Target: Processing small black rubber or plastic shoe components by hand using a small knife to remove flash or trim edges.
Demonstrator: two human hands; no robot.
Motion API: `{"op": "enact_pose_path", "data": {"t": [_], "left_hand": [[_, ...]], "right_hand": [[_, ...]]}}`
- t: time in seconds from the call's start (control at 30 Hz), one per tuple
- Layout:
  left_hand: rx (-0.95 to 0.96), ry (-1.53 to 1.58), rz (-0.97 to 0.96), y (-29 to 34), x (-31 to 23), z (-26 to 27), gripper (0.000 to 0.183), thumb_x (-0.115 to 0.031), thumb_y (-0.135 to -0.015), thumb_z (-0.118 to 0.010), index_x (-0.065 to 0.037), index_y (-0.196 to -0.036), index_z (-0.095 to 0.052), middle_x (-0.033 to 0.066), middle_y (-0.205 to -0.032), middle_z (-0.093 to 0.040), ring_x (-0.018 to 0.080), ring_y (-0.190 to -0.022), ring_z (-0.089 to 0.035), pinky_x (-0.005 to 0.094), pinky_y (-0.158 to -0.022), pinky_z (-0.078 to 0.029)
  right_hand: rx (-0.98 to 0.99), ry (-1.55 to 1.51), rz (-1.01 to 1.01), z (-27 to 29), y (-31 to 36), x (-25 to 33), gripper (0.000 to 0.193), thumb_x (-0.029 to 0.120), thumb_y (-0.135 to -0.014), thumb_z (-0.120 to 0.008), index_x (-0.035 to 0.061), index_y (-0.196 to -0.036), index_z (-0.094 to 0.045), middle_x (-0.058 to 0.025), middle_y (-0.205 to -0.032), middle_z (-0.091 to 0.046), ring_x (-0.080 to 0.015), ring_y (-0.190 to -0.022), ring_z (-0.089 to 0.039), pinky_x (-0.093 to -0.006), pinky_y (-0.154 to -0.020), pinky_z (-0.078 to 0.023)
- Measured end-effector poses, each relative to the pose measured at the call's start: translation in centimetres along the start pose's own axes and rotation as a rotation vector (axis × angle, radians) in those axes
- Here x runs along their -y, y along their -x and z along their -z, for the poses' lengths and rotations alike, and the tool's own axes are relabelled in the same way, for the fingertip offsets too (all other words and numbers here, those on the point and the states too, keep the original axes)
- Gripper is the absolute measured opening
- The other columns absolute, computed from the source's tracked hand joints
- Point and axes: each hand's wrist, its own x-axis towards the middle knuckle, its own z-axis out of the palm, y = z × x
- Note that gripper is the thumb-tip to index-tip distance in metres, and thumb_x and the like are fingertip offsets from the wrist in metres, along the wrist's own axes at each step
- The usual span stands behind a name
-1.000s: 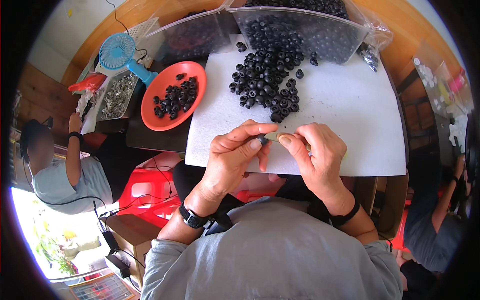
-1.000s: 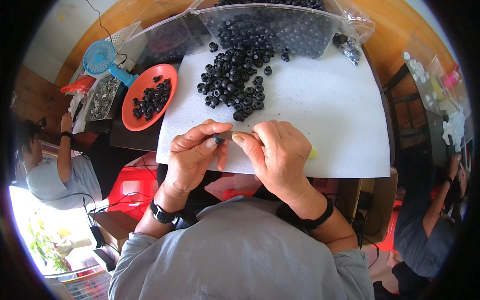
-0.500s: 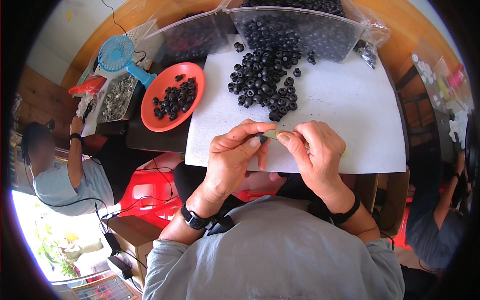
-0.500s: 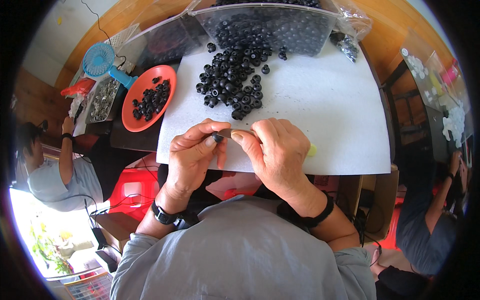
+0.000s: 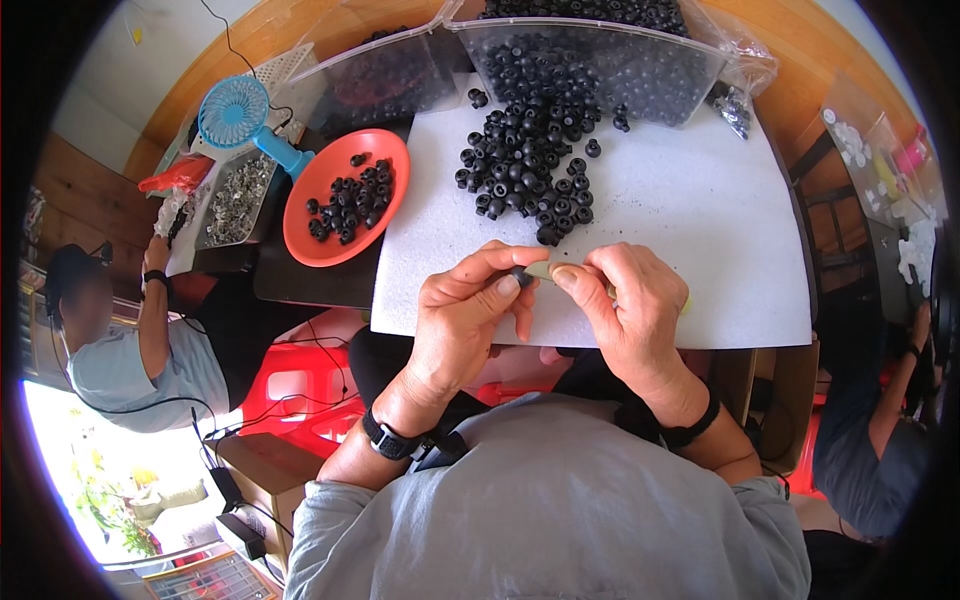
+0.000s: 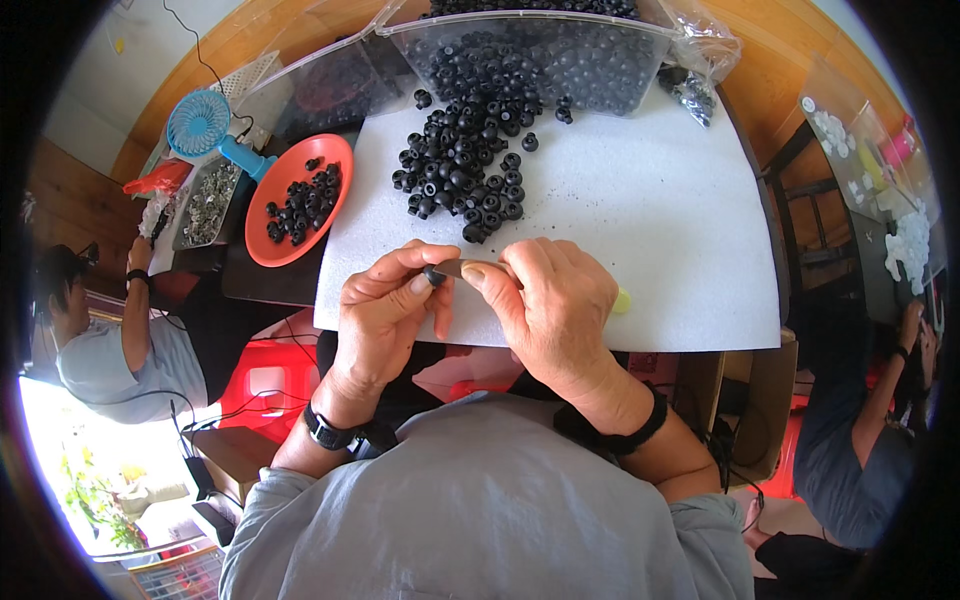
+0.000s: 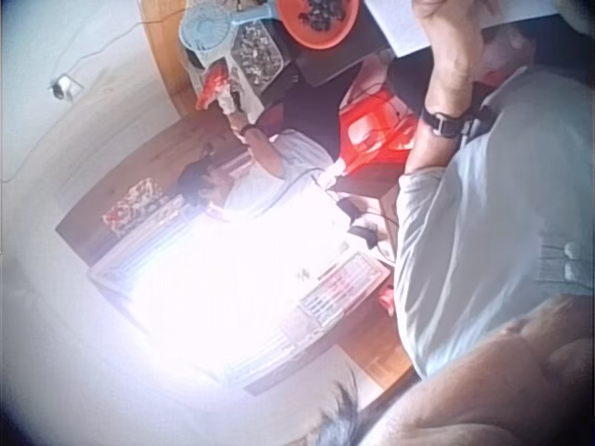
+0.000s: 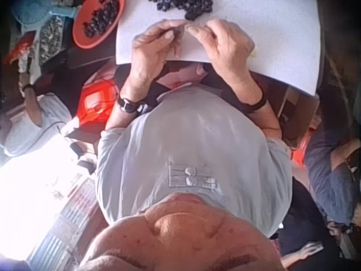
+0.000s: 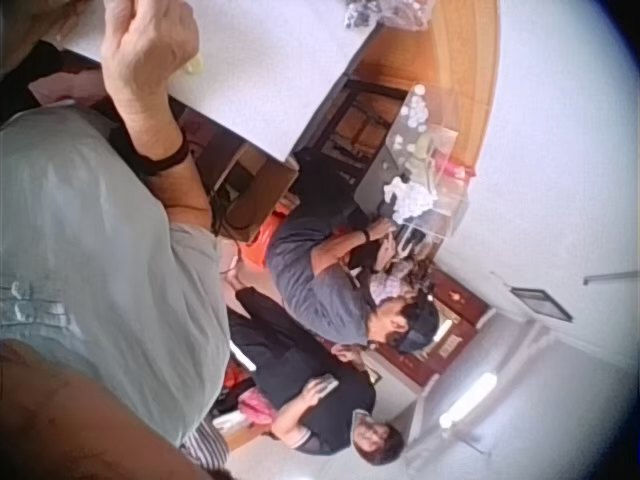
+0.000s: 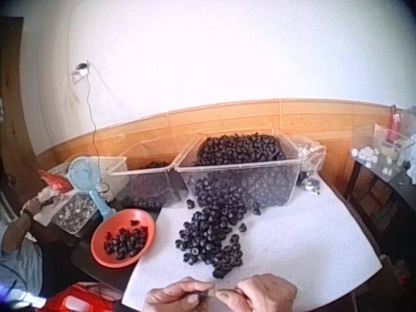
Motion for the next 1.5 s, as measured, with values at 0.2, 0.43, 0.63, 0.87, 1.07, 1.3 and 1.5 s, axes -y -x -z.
{"op": "enact_pose_path", "data": {"t": [0.2, 0.43, 0.63, 0.87, 1.07, 1.3, 1.5], "left_hand": [[-0.005, 0.049, 0.023, 0.0, -0.2, -0.2, 0.031, 0.007, -0.106, -0.053, 0.006, -0.132, -0.07, 0.0077, -0.114, -0.061, 0.0159, -0.094, -0.063, 0.0293, -0.068, -0.056], [-0.092, 0.021, 0.021, 0.0, 0.0, -0.7, 0.025, 0.003, -0.106, -0.055, 0.007, -0.126, -0.07, 0.0139, -0.115, -0.068, 0.0196, -0.088, -0.066, 0.0306, -0.064, -0.056], [-0.111, 0.091, 0.078, 0.0, -0.4, -0.4, 0.026, 0.0, -0.106, -0.058, 0.007, -0.128, -0.07, 0.0132, -0.115, -0.068, 0.0201, -0.088, -0.067, 0.0309, -0.062, -0.056], [-0.056, 0.115, 0.058, 0.3, -0.1, 0.4, 0.028, 0.001, -0.106, -0.057, 0.007, -0.131, -0.069, 0.0129, -0.115, -0.068, 0.0208, -0.088, -0.067, 0.032, -0.061, -0.056], [-0.091, 0.044, 0.057, 0.2, -0.9, -0.3, 0.026, 0.002, -0.105, -0.058, 0.006, -0.128, -0.07, 0.0123, -0.111, -0.066, 0.0198, -0.087, -0.066, 0.0315, -0.062, -0.056], [-0.358, -0.693, -0.218, -2.1, -7.8, 5.6, 0.026, 0.004, -0.099, -0.061, 0.003, -0.121, -0.076, 0.0055, -0.098, -0.066, 0.0118, -0.077, -0.062, 0.0249, -0.064, -0.052], [-0.311, -1.529, -0.5, -4.5, -10.4, 10.6, 0.029, 0.005, -0.089, -0.071, -0.006, -0.114, -0.079, 0.0092, -0.11, -0.067, 0.0243, -0.105, -0.062, 0.0366, -0.089, -0.052]], "right_hand": [[0.026, 0.011, 0.006, 0.1, -0.1, -0.1, 0.03, 0.023, -0.092, -0.083, 0.0088, -0.079, -0.06, -0.0054, -0.066, -0.059, -0.027, -0.058, -0.058, -0.041, -0.053, -0.044], [0.09, 0.052, 0.134, 0.0, 0.4, -0.1, 0.034, 0.026, -0.091, -0.083, 0.0102, -0.077, -0.058, -0.0051, -0.065, -0.055, -0.027, -0.058, -0.056, -0.0411, -0.052, -0.042], [0.002, -0.02, 0.08, 0.0, 0.5, -0.2, 0.032, 0.026, -0.09, -0.085, 0.0096, -0.078, -0.06, -0.0048, -0.066, -0.057, -0.0268, -0.058, -0.056, -0.041, -0.052, -0.042], [-0.045, -0.029, 0.013, -0.4, 0.0, 0.1, 0.031, 0.023, -0.091, -0.084, 0.0086, -0.078, -0.06, -0.005, -0.066, -0.059, -0.0264, -0.058, -0.057, -0.0396, -0.052, -0.042], [0.001, -0.033, 0.04, 0.0, 0.2, -0.1, 0.031, 0.023, -0.09, -0.084, 0.009, -0.079, -0.059, -0.0046, -0.065, -0.056, -0.0265, -0.058, -0.055, -0.0405, -0.052, -0.04], [0.038, -0.044, 0.183, 0.4, 0.6, -0.4, 0.031, 0.022, -0.085, -0.088, 0.0076, -0.078, -0.061, -0.0033, -0.063, -0.053, -0.0242, -0.057, -0.05, -0.0379, -0.052, -0.037], [0.042, -0.029, 0.214, 0.3, 0.8, -0.5, 0.031, 0.022, -0.083, -0.089, 0.0078, -0.082, -0.061, -0.0043, -0.067, -0.054, -0.025, -0.059, -0.05, -0.039, -0.053, -0.037]]}}
